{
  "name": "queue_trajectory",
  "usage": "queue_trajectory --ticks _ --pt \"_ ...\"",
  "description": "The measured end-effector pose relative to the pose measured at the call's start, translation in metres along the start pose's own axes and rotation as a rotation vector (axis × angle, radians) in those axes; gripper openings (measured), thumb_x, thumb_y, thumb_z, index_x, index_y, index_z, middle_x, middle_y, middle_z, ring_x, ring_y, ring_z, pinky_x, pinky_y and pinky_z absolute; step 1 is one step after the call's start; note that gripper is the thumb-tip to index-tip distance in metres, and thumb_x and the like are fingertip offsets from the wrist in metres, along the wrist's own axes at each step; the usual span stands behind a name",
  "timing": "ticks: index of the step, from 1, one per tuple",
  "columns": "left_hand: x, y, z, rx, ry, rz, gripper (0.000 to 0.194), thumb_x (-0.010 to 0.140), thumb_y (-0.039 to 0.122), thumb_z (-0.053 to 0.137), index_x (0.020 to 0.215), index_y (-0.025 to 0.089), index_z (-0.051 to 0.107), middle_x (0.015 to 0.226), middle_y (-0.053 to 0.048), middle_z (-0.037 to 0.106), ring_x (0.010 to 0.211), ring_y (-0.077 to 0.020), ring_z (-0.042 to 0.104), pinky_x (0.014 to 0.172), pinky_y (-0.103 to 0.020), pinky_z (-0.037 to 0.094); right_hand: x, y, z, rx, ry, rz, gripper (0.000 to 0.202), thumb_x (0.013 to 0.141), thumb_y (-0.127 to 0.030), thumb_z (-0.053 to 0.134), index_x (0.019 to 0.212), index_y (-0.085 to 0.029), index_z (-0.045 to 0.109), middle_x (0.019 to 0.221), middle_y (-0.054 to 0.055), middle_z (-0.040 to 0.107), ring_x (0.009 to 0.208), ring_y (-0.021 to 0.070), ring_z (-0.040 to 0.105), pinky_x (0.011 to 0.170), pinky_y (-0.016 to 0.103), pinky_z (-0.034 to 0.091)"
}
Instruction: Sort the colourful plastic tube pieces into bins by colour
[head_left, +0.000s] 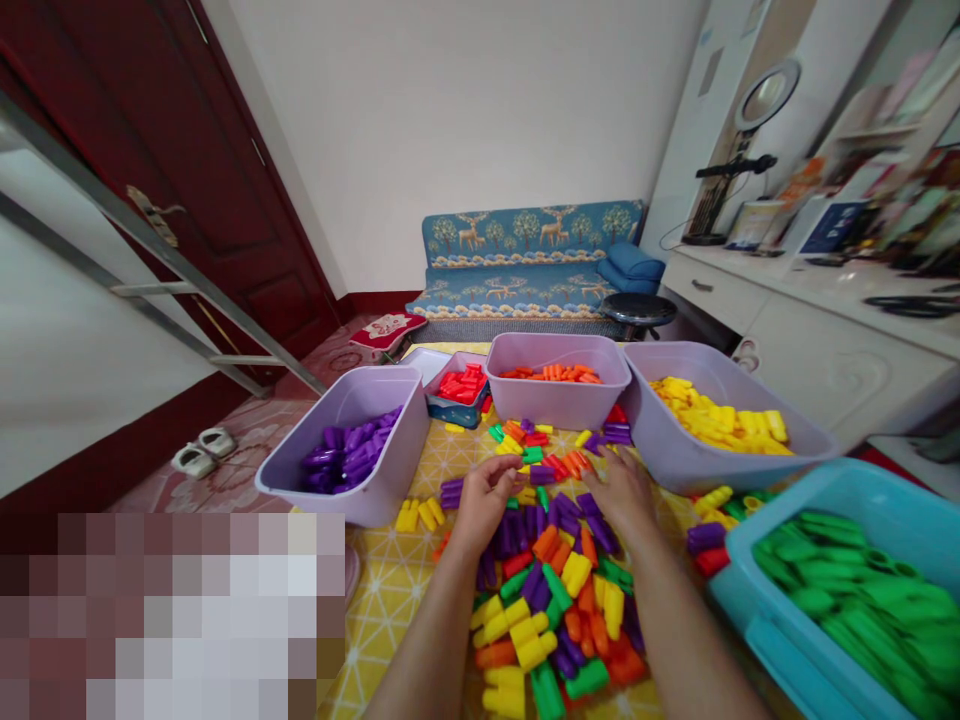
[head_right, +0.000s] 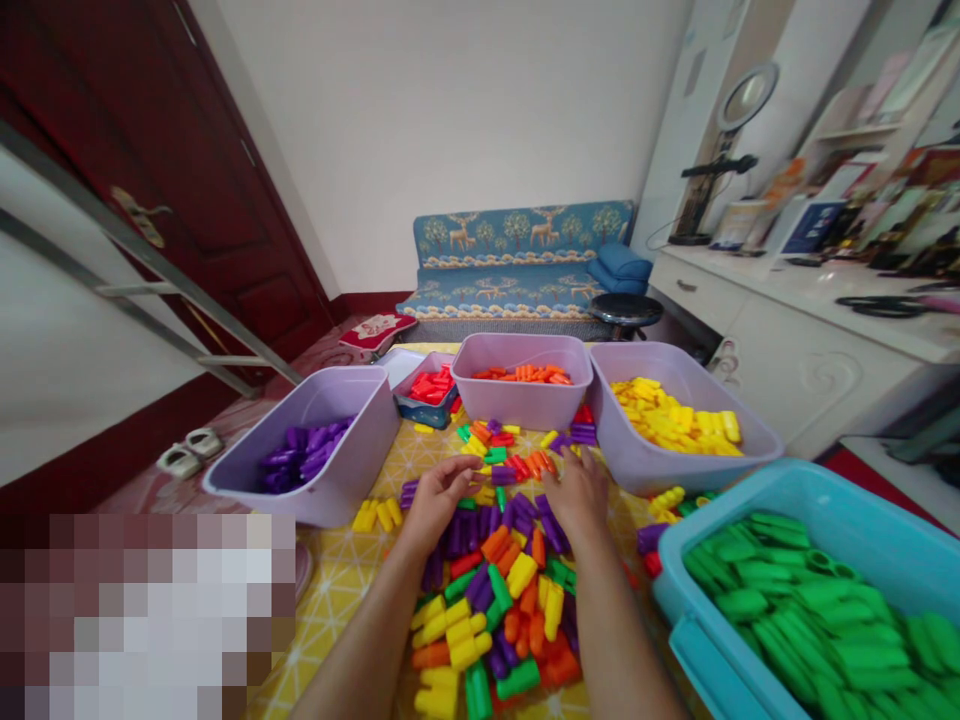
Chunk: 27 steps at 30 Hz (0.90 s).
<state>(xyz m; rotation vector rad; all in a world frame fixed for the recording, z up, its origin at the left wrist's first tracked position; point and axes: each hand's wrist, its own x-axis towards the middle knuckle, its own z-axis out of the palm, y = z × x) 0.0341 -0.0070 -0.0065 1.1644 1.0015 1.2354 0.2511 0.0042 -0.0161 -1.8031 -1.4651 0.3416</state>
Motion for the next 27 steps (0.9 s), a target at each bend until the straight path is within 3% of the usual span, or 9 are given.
queue_trajectory --ticks 2,4,7,11,14,21,25,27 --pt "0.000 0.001 0.000 -0.005 0.000 -0.003 0.027 0.076 0.032 0.065 0.096 0.014 0.067 0.094 -0.008 0.070 0.086 -0.0201 0.067 0.078 -0.033 0.055 0.002 -0.003 -0.003 0.170 -0.030 -0.001 0.031 0.075 -0.033 0.053 0.099 -0.019 0.066 0.105 0.010 0.068 0.098 0.0260 0.062 0.089 0.040 0.045" --pt "0.000 0.001 0.000 -0.014 0.001 -0.009 0.027 0.076 0.032 0.066 0.096 0.015 0.067 0.093 -0.008 0.070 0.085 -0.0199 0.067 0.078 -0.033 0.055 0.004 -0.008 -0.006 0.301 0.027 0.022 0.030 0.077 -0.037 0.049 0.093 -0.018 0.066 0.093 0.009 0.070 0.086 0.0230 0.065 0.081 0.037 0.048" --pt "0.000 0.003 0.001 -0.022 -0.003 -0.015 0.026 0.075 0.032 0.066 0.095 0.015 0.067 0.089 -0.007 0.071 0.085 -0.0200 0.068 0.078 -0.033 0.055 0.003 -0.013 -0.010 0.240 0.075 0.020 0.029 0.077 -0.037 0.049 0.091 -0.018 0.066 0.090 0.008 0.070 0.082 0.0212 0.065 0.079 0.035 0.048" --pt "0.000 0.003 0.001 -0.028 0.001 -0.016 0.027 0.074 0.033 0.067 0.094 0.015 0.067 0.090 -0.007 0.071 0.084 -0.0205 0.068 0.077 -0.034 0.055 -0.005 -0.020 -0.008 -0.013 -0.145 0.006 0.024 0.072 -0.035 0.059 0.090 -0.021 0.068 0.087 0.006 0.071 0.078 0.0209 0.065 0.072 0.032 0.048" --pt "0.000 0.001 0.000 -0.018 -0.004 -0.009 0.027 0.075 0.033 0.066 0.096 0.015 0.067 0.090 -0.008 0.071 0.084 -0.0204 0.068 0.077 -0.033 0.055 -0.011 -0.030 -0.005 -0.075 -0.277 -0.024 0.022 0.068 -0.028 0.062 0.088 -0.022 0.070 0.084 0.005 0.071 0.077 0.0221 0.065 0.069 0.031 0.047" --pt "-0.004 0.007 0.002 0.051 -0.092 0.044 0.035 0.077 0.035 0.066 0.105 0.015 0.064 0.100 -0.010 0.070 0.089 -0.0205 0.066 0.079 -0.032 0.053 -0.016 -0.056 0.002 0.457 -0.349 -0.022 0.025 0.075 -0.037 0.057 0.085 -0.016 0.066 0.076 0.005 0.071 0.071 0.0191 0.066 0.064 0.028 0.048" --pt "-0.009 0.018 0.007 0.153 -0.183 0.124 0.052 0.068 0.031 0.076 0.116 0.018 0.061 0.112 -0.010 0.066 0.091 -0.0195 0.063 0.078 -0.029 0.052 -0.023 -0.068 0.006 0.607 -0.383 0.038 0.024 0.069 -0.038 0.063 0.082 -0.018 0.058 0.066 0.001 0.067 0.061 0.0172 0.064 0.056 0.026 0.048" --pt "-0.010 0.019 0.007 0.204 -0.188 0.165 0.051 0.067 0.029 0.077 0.115 0.018 0.063 0.110 -0.009 0.066 0.090 -0.0189 0.062 0.078 -0.028 0.052 -0.026 -0.072 0.008 0.657 -0.416 0.053 0.024 0.067 -0.037 0.065 0.081 -0.019 0.056 0.065 0.000 0.066 0.061 0.0171 0.064 0.057 0.027 0.049"
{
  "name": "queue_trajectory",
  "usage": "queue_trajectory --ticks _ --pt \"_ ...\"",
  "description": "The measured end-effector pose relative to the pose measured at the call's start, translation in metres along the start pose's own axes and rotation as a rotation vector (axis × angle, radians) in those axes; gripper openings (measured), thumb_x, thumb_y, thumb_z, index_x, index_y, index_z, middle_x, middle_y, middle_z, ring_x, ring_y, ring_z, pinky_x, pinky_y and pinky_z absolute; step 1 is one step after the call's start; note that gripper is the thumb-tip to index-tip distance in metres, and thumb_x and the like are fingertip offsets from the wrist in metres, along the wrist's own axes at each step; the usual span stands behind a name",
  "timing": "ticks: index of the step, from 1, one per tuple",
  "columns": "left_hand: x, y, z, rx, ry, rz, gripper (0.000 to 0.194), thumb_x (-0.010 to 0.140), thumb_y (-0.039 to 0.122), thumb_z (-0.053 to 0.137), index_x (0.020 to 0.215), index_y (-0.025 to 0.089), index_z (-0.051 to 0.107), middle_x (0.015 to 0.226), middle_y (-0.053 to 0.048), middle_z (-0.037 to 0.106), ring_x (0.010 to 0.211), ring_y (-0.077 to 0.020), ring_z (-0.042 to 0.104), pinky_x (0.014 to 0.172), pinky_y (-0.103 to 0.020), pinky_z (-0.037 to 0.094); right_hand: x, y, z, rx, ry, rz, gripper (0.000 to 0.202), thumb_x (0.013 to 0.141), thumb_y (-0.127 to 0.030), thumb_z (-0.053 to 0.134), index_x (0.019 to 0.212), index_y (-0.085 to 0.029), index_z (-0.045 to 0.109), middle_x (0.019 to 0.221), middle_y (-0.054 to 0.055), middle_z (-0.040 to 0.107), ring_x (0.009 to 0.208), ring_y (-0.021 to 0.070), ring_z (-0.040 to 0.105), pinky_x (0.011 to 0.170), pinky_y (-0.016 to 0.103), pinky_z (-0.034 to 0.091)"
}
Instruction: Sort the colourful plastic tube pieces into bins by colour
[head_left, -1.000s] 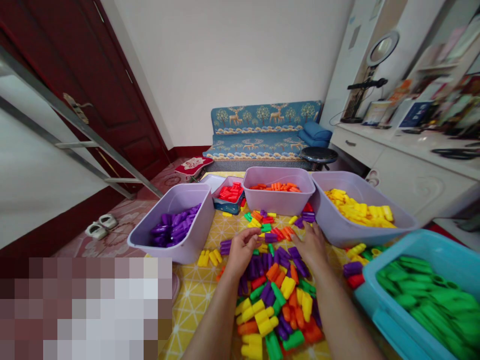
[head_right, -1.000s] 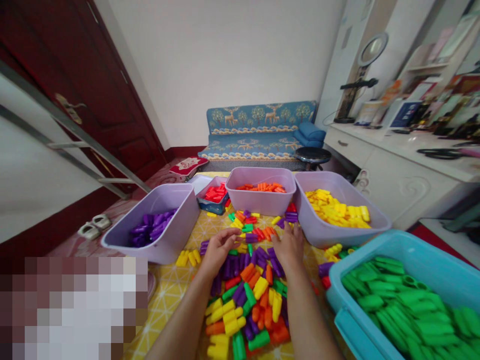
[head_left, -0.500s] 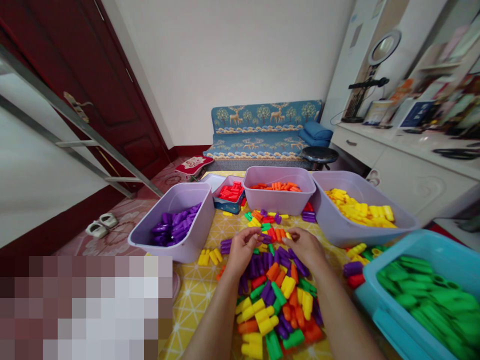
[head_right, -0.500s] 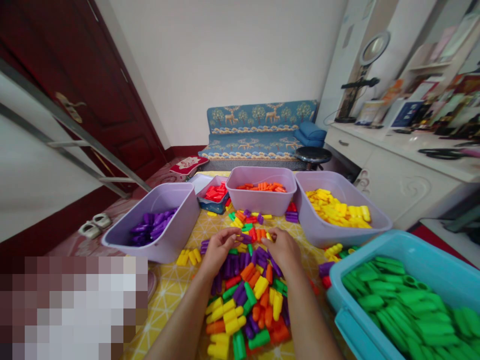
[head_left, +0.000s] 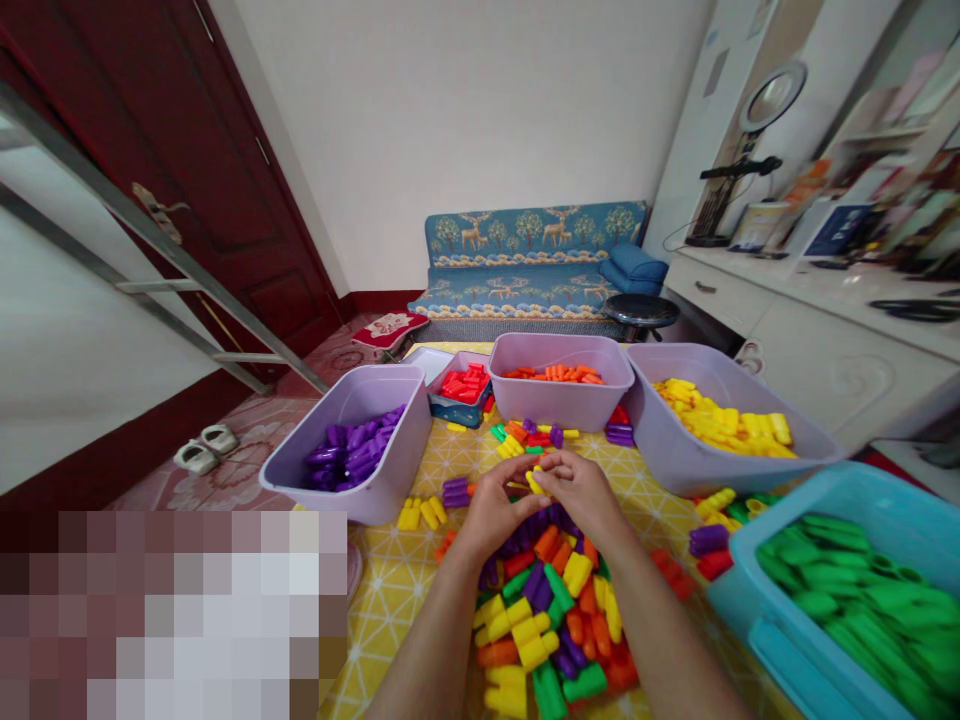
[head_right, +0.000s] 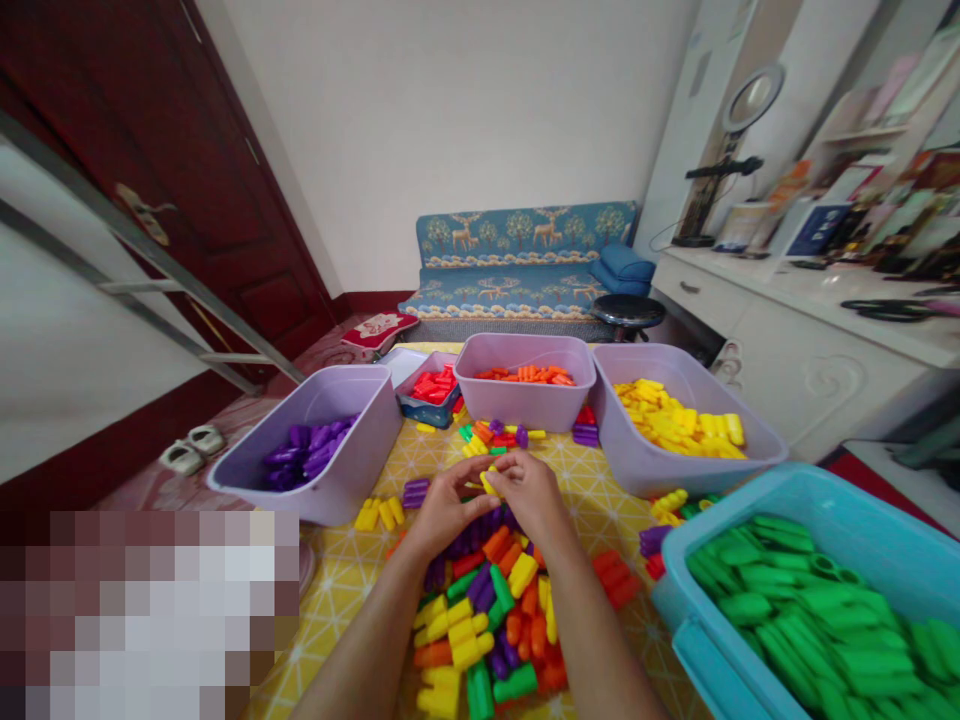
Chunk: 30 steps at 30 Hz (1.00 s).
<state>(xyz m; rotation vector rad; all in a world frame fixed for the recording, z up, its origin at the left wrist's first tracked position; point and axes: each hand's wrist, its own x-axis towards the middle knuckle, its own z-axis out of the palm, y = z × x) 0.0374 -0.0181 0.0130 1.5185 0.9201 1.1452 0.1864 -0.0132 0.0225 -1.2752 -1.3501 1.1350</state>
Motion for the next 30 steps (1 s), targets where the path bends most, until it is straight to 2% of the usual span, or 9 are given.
queue_trajectory --ticks 3,6,11,14,17,20,23,25,30 --pt "0.000 -0.005 -0.001 0.044 0.044 0.002 0.040 0.072 0.028 0.072 0.110 0.017 0.066 0.101 -0.008 0.068 0.081 -0.0174 0.062 0.071 -0.026 0.051 0.000 0.000 0.003 -0.009 -0.034 -0.009 0.022 0.067 -0.035 0.064 0.081 -0.019 0.058 0.069 0.001 0.067 0.065 0.0178 0.065 0.062 0.029 0.052" --pt "0.000 -0.010 -0.001 0.091 0.046 -0.001 0.036 0.074 0.027 0.070 0.108 0.016 0.067 0.100 -0.009 0.068 0.076 -0.0170 0.062 0.068 -0.026 0.051 -0.001 0.000 -0.003 -0.231 -0.058 -0.068 0.016 0.069 -0.030 0.062 0.079 -0.018 0.064 0.075 0.003 0.069 0.071 0.0179 0.065 0.067 0.029 0.050" --pt "0.000 -0.005 0.000 0.153 0.013 0.004 0.032 0.074 0.019 0.068 0.105 0.017 0.068 0.100 -0.008 0.069 0.081 -0.0184 0.064 0.072 -0.028 0.052 -0.005 -0.008 -0.025 -0.425 -0.064 -0.030 0.013 0.068 -0.030 0.066 0.072 -0.018 0.069 0.063 0.001 0.066 0.058 0.0163 0.061 0.055 0.026 0.045" --pt "0.000 -0.002 0.000 0.158 0.034 -0.023 0.032 0.074 0.017 0.065 0.106 0.017 0.067 0.098 -0.008 0.070 0.080 -0.0184 0.064 0.072 -0.029 0.052 -0.005 -0.021 -0.035 -0.079 0.157 -0.014 0.020 0.068 -0.036 0.068 0.077 -0.018 0.067 0.056 -0.002 0.062 0.050 0.0137 0.057 0.050 0.025 0.045" --pt "0.000 -0.002 0.000 0.177 0.038 -0.025 0.030 0.075 0.018 0.064 0.105 0.017 0.068 0.098 -0.009 0.070 0.082 -0.0189 0.064 0.074 -0.029 0.051 -0.003 -0.034 -0.039 0.459 0.543 -0.192 0.031 0.072 -0.043 0.066 0.091 -0.019 0.063 0.077 0.000 0.067 0.066 0.0128 0.064 0.063 0.027 0.052" --pt "0.000 -0.004 0.000 0.195 0.056 -0.014 0.026 0.077 0.019 0.062 0.102 0.016 0.069 0.098 -0.009 0.070 0.082 -0.0189 0.064 0.074 -0.029 0.051 -0.001 -0.033 -0.039 0.651 0.683 -0.286 0.031 0.075 -0.043 0.063 0.097 -0.021 0.061 0.098 0.003 0.066 0.081 0.0130 0.065 0.074 0.029 0.052" --pt "0.002 -0.008 -0.003 0.196 0.130 0.005 0.022 0.080 0.022 0.059 0.098 0.015 0.070 0.094 -0.009 0.070 0.082 -0.0191 0.065 0.072 -0.029 0.052 0.003 -0.014 -0.038 0.353 0.615 -0.176 0.032 0.075 -0.044 0.062 0.097 -0.020 0.062 0.102 0.006 0.065 0.085 0.0175 0.064 0.074 0.033 0.052" --pt "0.003 -0.012 -0.005 0.250 0.218 0.052 0.020 0.082 0.021 0.055 0.096 0.015 0.069 0.095 -0.009 0.070 0.087 -0.0195 0.065 0.078 -0.031 0.051 0.008 0.003 -0.036 0.040 0.475 -0.136 0.034 0.074 -0.042 0.062 0.097 -0.018 0.063 0.100 0.008 0.066 0.091 0.0218 0.062 0.081 0.039 0.051" --pt "0.002 -0.015 -0.007 0.674 0.304 0.067 0.044 0.076 0.026 0.062 0.120 0.017 0.059 0.128 -0.014 0.054 0.122 -0.0279 0.047 0.104 -0.043 0.036 0.013 0.032 -0.027 -0.513 0.186 -0.210 0.051 0.067 -0.028 0.065 0.116 -0.017 0.059 0.125 0.014 0.056 0.119 0.0291 0.050 0.103 0.047 0.036"
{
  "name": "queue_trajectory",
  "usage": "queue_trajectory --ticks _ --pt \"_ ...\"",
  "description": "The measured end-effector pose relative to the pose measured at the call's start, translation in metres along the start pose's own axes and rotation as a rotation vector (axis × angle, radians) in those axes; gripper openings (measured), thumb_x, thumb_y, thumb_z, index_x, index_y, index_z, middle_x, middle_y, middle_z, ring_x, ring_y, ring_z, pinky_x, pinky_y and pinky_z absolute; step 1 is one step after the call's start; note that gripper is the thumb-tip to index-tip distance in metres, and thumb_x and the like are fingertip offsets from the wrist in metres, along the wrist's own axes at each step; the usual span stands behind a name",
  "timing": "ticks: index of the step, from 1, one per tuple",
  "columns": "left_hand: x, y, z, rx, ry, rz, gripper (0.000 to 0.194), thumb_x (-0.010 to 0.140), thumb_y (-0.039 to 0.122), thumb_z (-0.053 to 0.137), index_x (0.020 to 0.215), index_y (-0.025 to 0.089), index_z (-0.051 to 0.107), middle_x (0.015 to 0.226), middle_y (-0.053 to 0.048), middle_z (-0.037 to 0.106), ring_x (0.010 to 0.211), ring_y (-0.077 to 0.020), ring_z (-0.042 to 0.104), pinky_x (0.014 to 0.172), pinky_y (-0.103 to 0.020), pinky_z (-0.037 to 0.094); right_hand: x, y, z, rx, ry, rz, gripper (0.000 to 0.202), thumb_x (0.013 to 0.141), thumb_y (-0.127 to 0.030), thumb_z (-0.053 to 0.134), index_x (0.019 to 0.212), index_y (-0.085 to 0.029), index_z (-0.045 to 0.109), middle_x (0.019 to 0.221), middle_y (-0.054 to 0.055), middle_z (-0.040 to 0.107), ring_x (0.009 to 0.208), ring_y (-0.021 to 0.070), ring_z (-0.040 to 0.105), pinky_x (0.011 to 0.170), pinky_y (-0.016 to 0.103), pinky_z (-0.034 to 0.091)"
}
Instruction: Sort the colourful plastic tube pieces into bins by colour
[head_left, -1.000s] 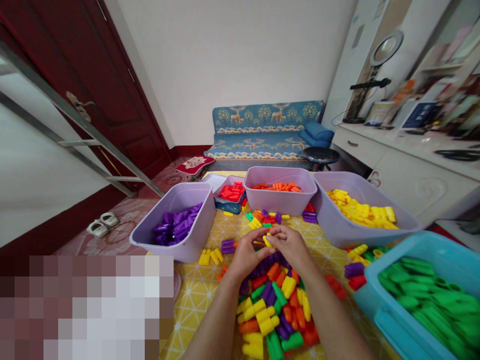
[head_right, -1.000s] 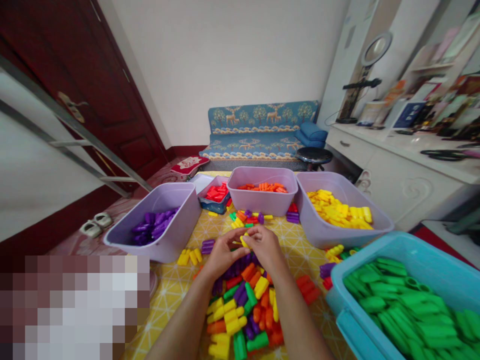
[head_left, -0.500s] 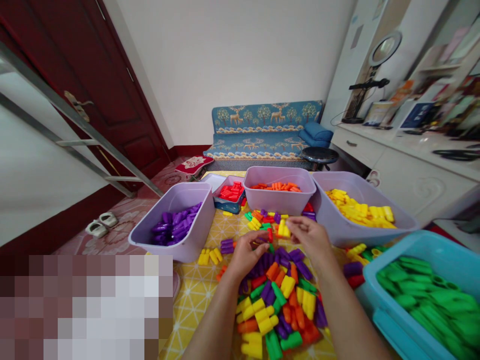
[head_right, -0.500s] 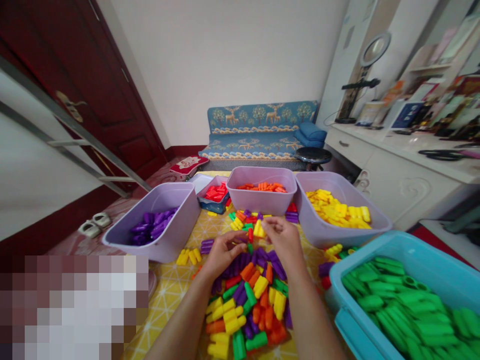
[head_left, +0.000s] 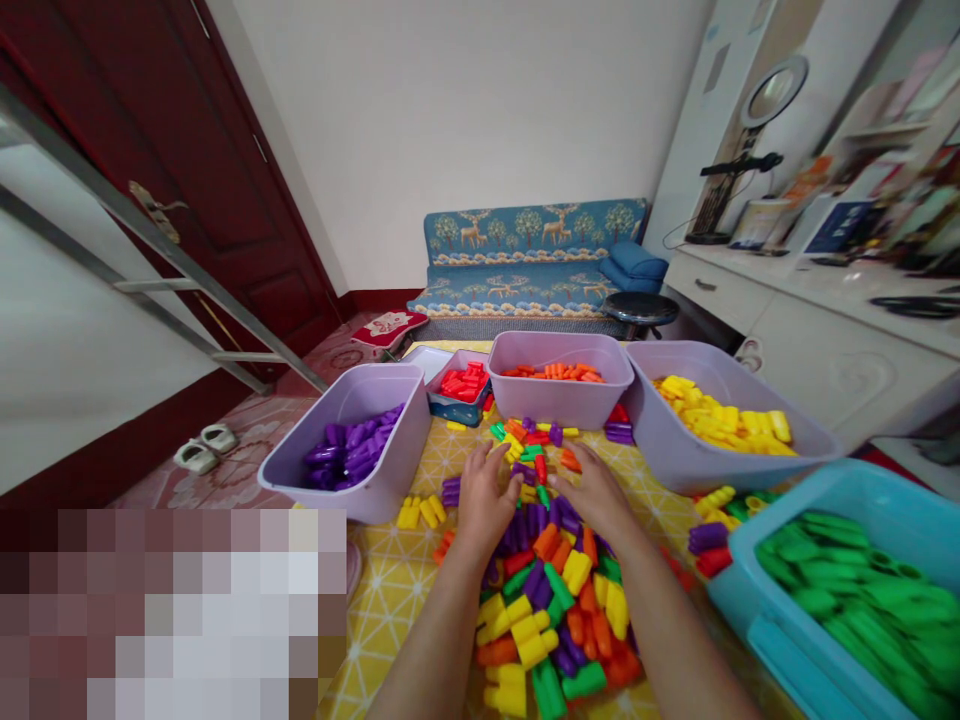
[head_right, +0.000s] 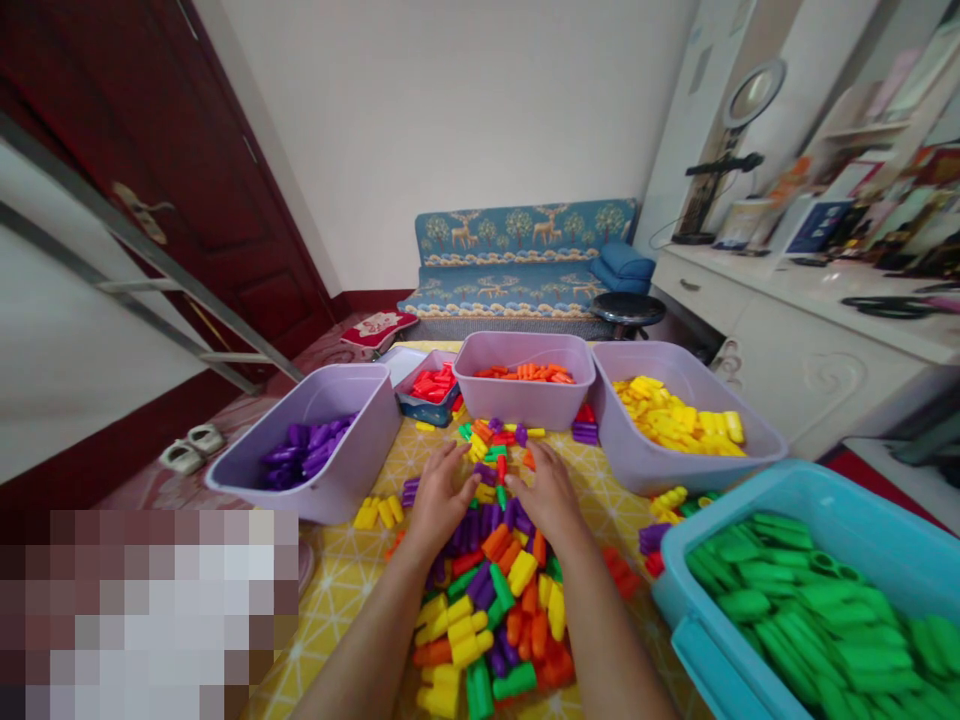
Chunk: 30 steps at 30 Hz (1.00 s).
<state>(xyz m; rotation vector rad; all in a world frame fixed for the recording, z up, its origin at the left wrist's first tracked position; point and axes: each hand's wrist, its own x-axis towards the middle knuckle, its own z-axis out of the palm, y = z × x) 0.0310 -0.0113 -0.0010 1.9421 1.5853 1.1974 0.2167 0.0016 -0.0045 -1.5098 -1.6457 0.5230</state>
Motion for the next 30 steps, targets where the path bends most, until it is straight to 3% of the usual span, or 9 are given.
queue_trajectory --ticks 2,4,9,13,17,20,24,27,30 --pt "-0.001 0.004 -0.001 0.124 -0.092 -0.012 0.061 0.071 0.033 0.067 0.128 0.016 0.053 0.131 -0.016 0.052 0.124 -0.0315 0.045 0.104 -0.046 0.035 -0.003 0.001 0.005 -0.086 -0.065 -0.014 0.059 0.065 -0.024 0.066 0.123 -0.018 0.055 0.132 0.014 0.052 0.125 0.0305 0.046 0.105 0.047 0.034" --pt "-0.002 0.008 -0.002 0.169 -0.180 0.001 0.062 0.070 0.034 0.068 0.128 0.016 0.053 0.126 -0.015 0.057 0.120 -0.0315 0.048 0.103 -0.046 0.036 -0.007 -0.002 0.009 -0.114 -0.123 -0.038 0.059 0.065 -0.021 0.066 0.123 -0.021 0.056 0.132 0.013 0.053 0.124 0.0300 0.047 0.105 0.047 0.034" --pt "-0.001 0.009 -0.003 0.042 -0.242 0.008 0.059 0.066 0.011 0.061 0.125 0.017 0.057 0.120 -0.010 0.063 0.111 -0.0265 0.056 0.098 -0.039 0.043 -0.012 -0.014 0.018 0.072 -0.230 -0.017 0.059 0.066 -0.015 0.062 0.124 -0.023 0.055 0.114 0.008 0.064 0.105 0.0251 0.060 0.095 0.043 0.044" --pt "0.001 0.005 0.000 -0.236 -0.195 0.018 0.055 0.066 0.002 0.055 0.118 0.017 0.061 0.117 -0.008 0.066 0.109 -0.0220 0.059 0.098 -0.035 0.043 -0.011 -0.023 0.022 0.322 -0.325 0.034 0.057 0.063 -0.011 0.061 0.119 -0.019 0.057 0.102 0.006 0.068 0.091 0.0207 0.064 0.085 0.036 0.049" --pt "0.004 0.002 0.003 -0.448 -0.079 -0.093 0.029 0.076 0.016 0.059 0.104 0.016 0.068 0.100 -0.008 0.071 0.093 -0.0202 0.065 0.087 -0.032 0.048 -0.009 -0.029 0.019 0.481 -0.341 0.032 0.045 0.069 -0.017 0.062 0.113 -0.019 0.060 0.100 0.005 0.069 0.090 0.0199 0.065 0.081 0.033 0.051" --pt "0.005 0.002 0.002 -0.507 -0.034 -0.161 0.023 0.079 0.025 0.060 0.097 0.015 0.068 0.089 -0.006 0.071 0.080 -0.0178 0.064 0.076 -0.028 0.048 -0.009 -0.031 0.017 0.437 -0.304 0.022 0.040 0.074 -0.026 0.063 0.112 -0.019 0.060 0.096 0.005 0.069 0.087 0.0198 0.065 0.081 0.034 0.051" --pt "0.003 0.008 -0.004 -0.420 -0.041 -0.137 0.027 0.081 0.028 0.059 0.105 0.016 0.063 0.083 -0.002 0.067 0.074 -0.0149 0.060 0.073 -0.026 0.045 -0.010 -0.032 0.016 0.304 -0.240 0.026 0.044 0.076 -0.038 0.064 0.115 -0.017 0.059 0.087 0.005 0.068 0.080 0.0198 0.064 0.075 0.033 0.051" --pt "0.001 0.014 -0.009 -0.380 -0.031 -0.137 0.029 0.086 0.034 0.053 0.111 0.018 0.054 0.078 0.001 0.062 0.071 -0.0140 0.057 0.069 -0.025 0.043 -0.011 -0.033 0.015 0.236 -0.224 0.008 0.043 0.077 -0.040 0.062 0.114 -0.019 0.061 0.082 0.004 0.067 0.076 0.0191 0.063 0.074 0.033 0.051" --pt "0.000 0.015 -0.009 -0.388 -0.051 -0.144 0.024 0.092 0.037 0.041 0.102 0.018 0.053 0.076 0.001 0.059 0.072 -0.0143 0.056 0.069 -0.026 0.043 -0.010 -0.035 0.014 0.215 -0.225 -0.006 0.038 0.078 -0.038 0.061 0.111 -0.019 0.064 0.081 0.004 0.067 0.075 0.0184 0.063 0.073 0.032 0.051"
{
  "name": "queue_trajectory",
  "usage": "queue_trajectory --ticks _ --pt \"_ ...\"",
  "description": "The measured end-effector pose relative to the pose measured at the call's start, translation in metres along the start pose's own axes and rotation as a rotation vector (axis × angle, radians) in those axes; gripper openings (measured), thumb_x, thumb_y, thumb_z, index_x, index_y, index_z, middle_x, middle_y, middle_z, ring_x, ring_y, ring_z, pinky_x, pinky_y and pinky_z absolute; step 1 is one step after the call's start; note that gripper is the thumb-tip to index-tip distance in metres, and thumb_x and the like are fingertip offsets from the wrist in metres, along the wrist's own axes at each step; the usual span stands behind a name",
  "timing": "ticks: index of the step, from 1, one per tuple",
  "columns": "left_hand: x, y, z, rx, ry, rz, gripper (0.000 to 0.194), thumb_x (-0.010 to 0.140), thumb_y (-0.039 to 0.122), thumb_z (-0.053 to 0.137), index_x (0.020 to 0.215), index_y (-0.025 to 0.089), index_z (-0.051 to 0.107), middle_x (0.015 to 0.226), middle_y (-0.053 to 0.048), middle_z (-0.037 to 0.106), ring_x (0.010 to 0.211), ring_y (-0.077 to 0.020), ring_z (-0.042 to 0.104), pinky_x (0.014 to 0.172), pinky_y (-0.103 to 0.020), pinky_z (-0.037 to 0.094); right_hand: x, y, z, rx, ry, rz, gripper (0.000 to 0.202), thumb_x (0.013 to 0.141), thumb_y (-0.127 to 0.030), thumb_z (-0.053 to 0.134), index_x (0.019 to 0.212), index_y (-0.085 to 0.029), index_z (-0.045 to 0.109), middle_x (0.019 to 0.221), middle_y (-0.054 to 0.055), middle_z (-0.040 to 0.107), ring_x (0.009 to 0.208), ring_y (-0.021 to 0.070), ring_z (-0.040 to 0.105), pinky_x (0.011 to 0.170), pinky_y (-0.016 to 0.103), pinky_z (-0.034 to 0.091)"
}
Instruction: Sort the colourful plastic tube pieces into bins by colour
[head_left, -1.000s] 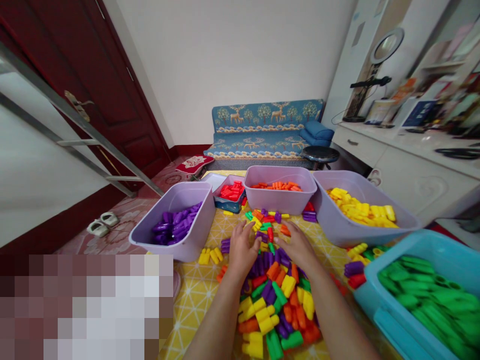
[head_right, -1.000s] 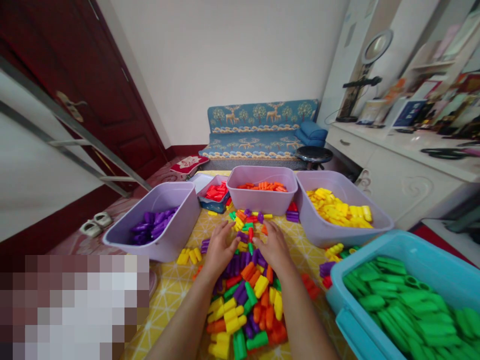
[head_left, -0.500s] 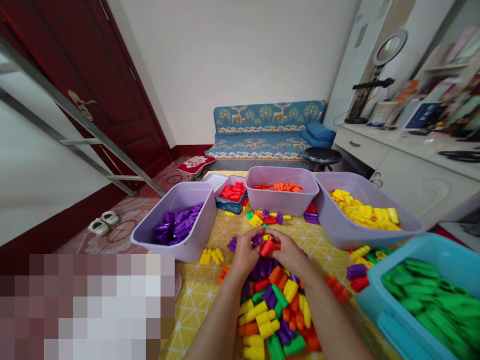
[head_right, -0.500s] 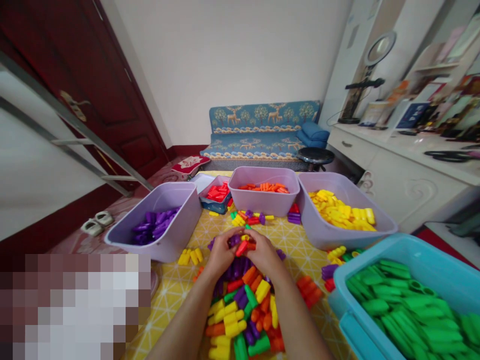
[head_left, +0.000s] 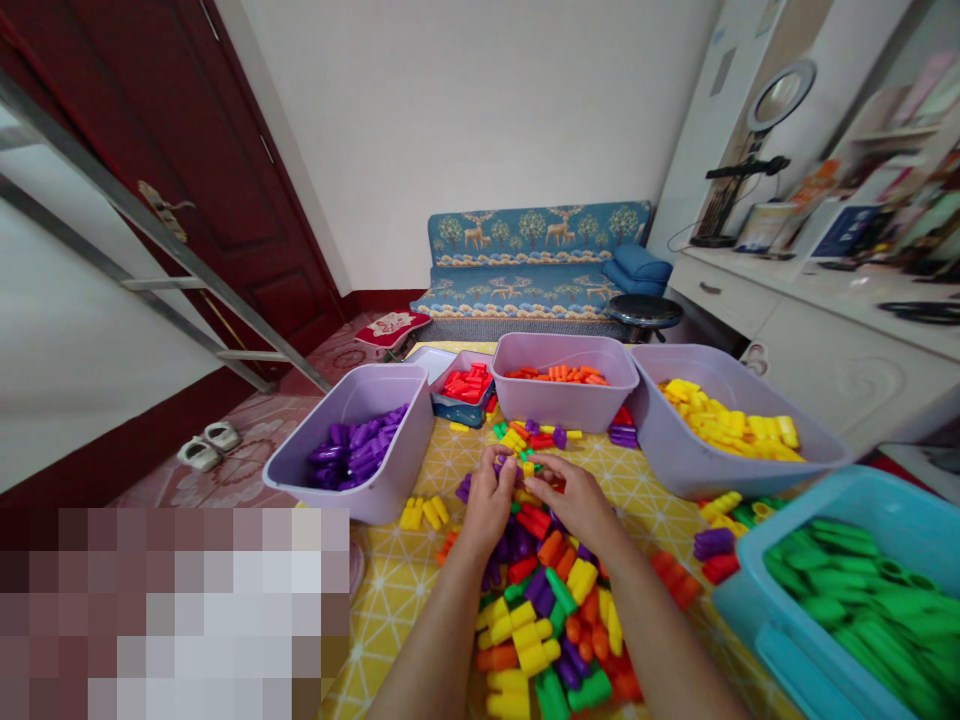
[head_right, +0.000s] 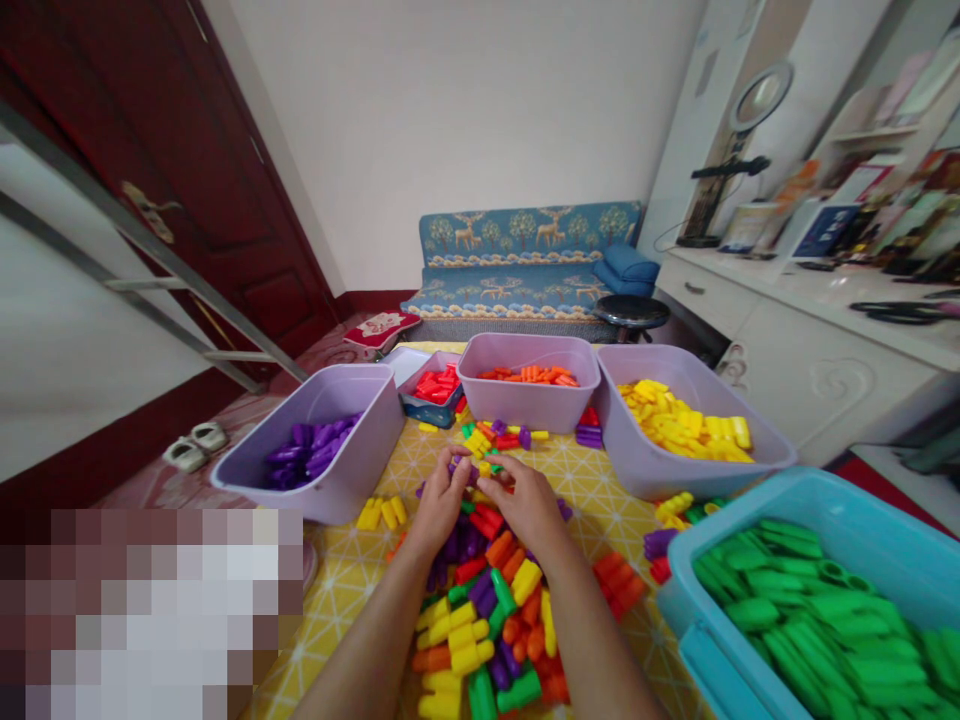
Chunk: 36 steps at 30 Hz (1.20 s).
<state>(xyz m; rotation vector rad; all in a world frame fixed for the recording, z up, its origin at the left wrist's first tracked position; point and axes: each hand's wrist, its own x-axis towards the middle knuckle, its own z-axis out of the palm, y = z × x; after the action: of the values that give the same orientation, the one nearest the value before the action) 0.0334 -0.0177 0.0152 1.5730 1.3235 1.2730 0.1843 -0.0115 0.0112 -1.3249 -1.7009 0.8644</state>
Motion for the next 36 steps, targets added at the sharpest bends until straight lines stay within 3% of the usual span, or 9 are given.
queue_trajectory --ticks 4,8,13,15,18,23,28,33,36 --pt "0.002 -0.002 0.000 0.015 0.007 0.046 0.026 0.094 0.037 0.037 0.089 0.018 0.054 0.078 -0.002 0.061 0.077 -0.0159 0.059 0.074 -0.028 0.044 0.001 0.001 0.001 0.018 -0.010 -0.006 0.033 0.078 -0.032 0.060 0.108 -0.019 0.065 0.084 0.004 0.069 0.078 0.0184 0.065 0.076 0.032 0.050" --pt "0.005 0.006 -0.008 -0.101 0.152 0.031 0.023 0.092 0.038 0.042 0.094 0.018 0.054 0.091 -0.006 0.066 0.080 -0.0160 0.062 0.066 -0.025 0.048 0.000 0.001 0.001 0.025 0.006 0.027 0.034 0.076 -0.030 0.061 0.107 -0.018 0.066 0.087 0.005 0.071 0.080 0.0190 0.066 0.078 0.032 0.050" --pt "0.012 0.042 -0.044 -0.688 0.405 -0.087 0.025 0.088 0.030 0.051 0.109 0.016 0.050 0.093 -0.009 0.066 0.062 -0.0088 0.060 0.045 -0.013 0.044 -0.001 -0.001 -0.001 0.007 0.008 0.050 0.032 0.075 -0.029 0.060 0.104 -0.017 0.067 0.079 0.005 0.071 0.075 0.0194 0.065 0.074 0.032 0.050" --pt "0.013 0.058 -0.065 -0.999 0.524 -0.156 0.024 0.088 0.021 0.049 0.110 0.011 0.049 0.093 -0.011 0.066 0.068 -0.0091 0.063 0.054 -0.014 0.051 -0.001 -0.001 -0.001 0.003 0.014 0.042 0.030 0.075 -0.029 0.060 0.102 -0.018 0.067 0.078 0.004 0.071 0.075 0.0194 0.065 0.073 0.032 0.049" --pt "0.009 0.077 -0.094 -1.285 0.616 -0.154 0.030 0.091 0.019 0.039 0.117 0.005 0.044 0.107 -0.018 0.062 0.097 -0.0175 0.065 0.074 -0.025 0.059 -0.001 -0.001 -0.001 0.008 0.016 0.032 0.029 0.074 -0.028 0.061 0.100 -0.018 0.068 0.079 0.004 0.071 0.076 0.0197 0.065 0.073 0.032 0.049" --pt "-0.003 0.089 -0.113 -1.342 0.550 -0.063 0.044 0.094 0.030 0.031 0.127 0.002 0.039 0.128 -0.023 0.052 0.120 -0.0201 0.054 0.089 -0.028 0.054 -0.001 0.000 0.000 0.006 0.011 0.041 0.030 0.074 -0.028 0.059 0.101 -0.017 0.068 0.079 0.005 0.071 0.075 0.0197 0.065 0.073 0.032 0.049" --pt "0.002 0.070 -0.081 -1.042 0.316 -0.050 0.042 0.090 0.038 0.039 0.124 0.017 0.050 0.133 -0.014 0.053 0.124 -0.0231 0.050 0.102 -0.042 0.043 -0.001 -0.002 -0.001 -0.017 0.047 0.052 0.029 0.075 -0.029 0.059 0.100 -0.017 0.068 0.083 0.006 0.071 0.078 0.0209 0.065 0.074 0.034 0.050" --pt "0.002 0.018 -0.017 -0.175 0.019 -0.033 0.050 0.075 0.037 0.066 0.120 0.018 0.060 0.131 -0.013 0.055 0.127 -0.0290 0.045 0.109 -0.047 0.030 0.004 0.009 -0.011 -0.153 0.195 -0.052 0.023 0.076 -0.025 0.058 0.096 -0.020 0.068 0.100 0.008 0.067 0.096 0.0231 0.061 0.090 0.039 0.046" --pt "-0.006 -0.002 0.008 0.158 -0.124 0.040 0.050 0.069 0.035 0.071 0.116 0.020 0.064 0.133 -0.014 0.053 0.127 -0.0310 0.044 0.108 -0.046 0.031 0.007 0.024 -0.018 -0.252 0.308 -0.115 0.032 0.074 -0.028 0.060 0.104 -0.020 0.066 0.115 0.011 0.060 0.112 0.0258 0.053 0.101 0.044 0.039"
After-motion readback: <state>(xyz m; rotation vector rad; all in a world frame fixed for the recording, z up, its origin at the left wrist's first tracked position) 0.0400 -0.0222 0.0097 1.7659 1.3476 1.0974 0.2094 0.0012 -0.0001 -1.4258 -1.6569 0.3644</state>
